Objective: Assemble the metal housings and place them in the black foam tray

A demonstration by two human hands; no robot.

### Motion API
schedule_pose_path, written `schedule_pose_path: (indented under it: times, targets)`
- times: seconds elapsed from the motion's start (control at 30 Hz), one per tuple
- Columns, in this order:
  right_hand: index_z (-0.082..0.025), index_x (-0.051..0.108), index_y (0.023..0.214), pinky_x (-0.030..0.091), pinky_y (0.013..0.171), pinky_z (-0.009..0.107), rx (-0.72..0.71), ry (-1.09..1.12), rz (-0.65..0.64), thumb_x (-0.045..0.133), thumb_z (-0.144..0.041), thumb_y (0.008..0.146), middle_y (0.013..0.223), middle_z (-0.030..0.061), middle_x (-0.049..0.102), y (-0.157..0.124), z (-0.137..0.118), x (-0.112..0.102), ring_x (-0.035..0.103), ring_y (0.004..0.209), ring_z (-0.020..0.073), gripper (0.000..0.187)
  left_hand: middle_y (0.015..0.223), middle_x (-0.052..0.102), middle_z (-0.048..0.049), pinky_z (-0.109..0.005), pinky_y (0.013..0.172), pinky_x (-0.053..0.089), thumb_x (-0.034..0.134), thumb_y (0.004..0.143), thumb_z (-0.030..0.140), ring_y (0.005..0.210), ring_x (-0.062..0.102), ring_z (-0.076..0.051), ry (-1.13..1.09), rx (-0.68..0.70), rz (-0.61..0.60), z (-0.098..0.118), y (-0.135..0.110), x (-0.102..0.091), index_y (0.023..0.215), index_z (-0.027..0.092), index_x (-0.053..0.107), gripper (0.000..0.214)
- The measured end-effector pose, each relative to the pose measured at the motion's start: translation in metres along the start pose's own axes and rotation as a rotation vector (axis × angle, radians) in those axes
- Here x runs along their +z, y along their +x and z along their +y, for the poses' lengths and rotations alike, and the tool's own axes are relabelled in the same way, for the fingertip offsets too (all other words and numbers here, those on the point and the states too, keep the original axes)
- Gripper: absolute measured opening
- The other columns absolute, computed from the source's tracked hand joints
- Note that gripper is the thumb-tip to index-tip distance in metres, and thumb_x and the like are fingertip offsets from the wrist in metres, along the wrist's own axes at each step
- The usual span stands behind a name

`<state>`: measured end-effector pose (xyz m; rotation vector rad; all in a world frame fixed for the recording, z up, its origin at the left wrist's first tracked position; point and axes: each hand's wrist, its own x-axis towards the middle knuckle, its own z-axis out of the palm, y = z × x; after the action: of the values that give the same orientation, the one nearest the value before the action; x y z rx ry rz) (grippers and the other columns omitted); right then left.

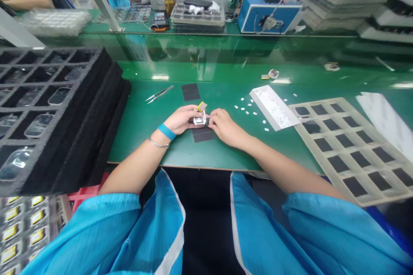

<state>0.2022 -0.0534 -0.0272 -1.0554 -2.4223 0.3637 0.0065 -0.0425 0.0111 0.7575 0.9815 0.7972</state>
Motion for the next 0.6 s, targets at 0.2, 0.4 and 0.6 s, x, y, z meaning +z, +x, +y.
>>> schedule_pose_path:
  times: [0.2,0.4,0.6]
  targets:
    - [-0.021,0.059,0.083,0.047,0.088,0.045,-0.174,0.036,0.386,0.057,-0.021,0.089,0.099,0.0078,0.066,-0.004,-0.021,-0.029,0.060,0.097,0.0236,0.006,0.074,0.070,-0.0058,-0.029,0.070,0.056,0.063,0.073,0.004,0.066,0.065,-0.013,0.039,0.023,0.036,-0.003,0.002,0.004,0.084,0.011,0.062,0.013]
    - [-0.018,0.062,0.071,0.053,0.073,0.035,0.117,0.626,0.200,0.073,-0.032,0.074,0.078,0.0036,0.070,0.038,-0.010,-0.025,0.066,0.074,0.0182,0.018,0.063,0.064,-0.0008,-0.027,0.060,0.058,0.059,0.077,0.004,0.058,0.063,-0.012,0.075,0.070,0.174,-0.004,0.003,0.007,0.083,0.012,0.059,0.010]
    - [-0.019,0.057,0.076,0.051,0.070,0.030,0.198,0.779,0.146,0.075,-0.035,0.071,0.077,0.0011,0.066,0.036,0.002,0.002,0.061,0.070,0.0140,0.025,0.061,0.061,0.0004,-0.025,0.057,0.058,0.059,0.079,0.003,0.055,0.062,-0.010,0.099,0.061,0.168,-0.006,0.007,0.006,0.081,0.011,0.060,0.009]
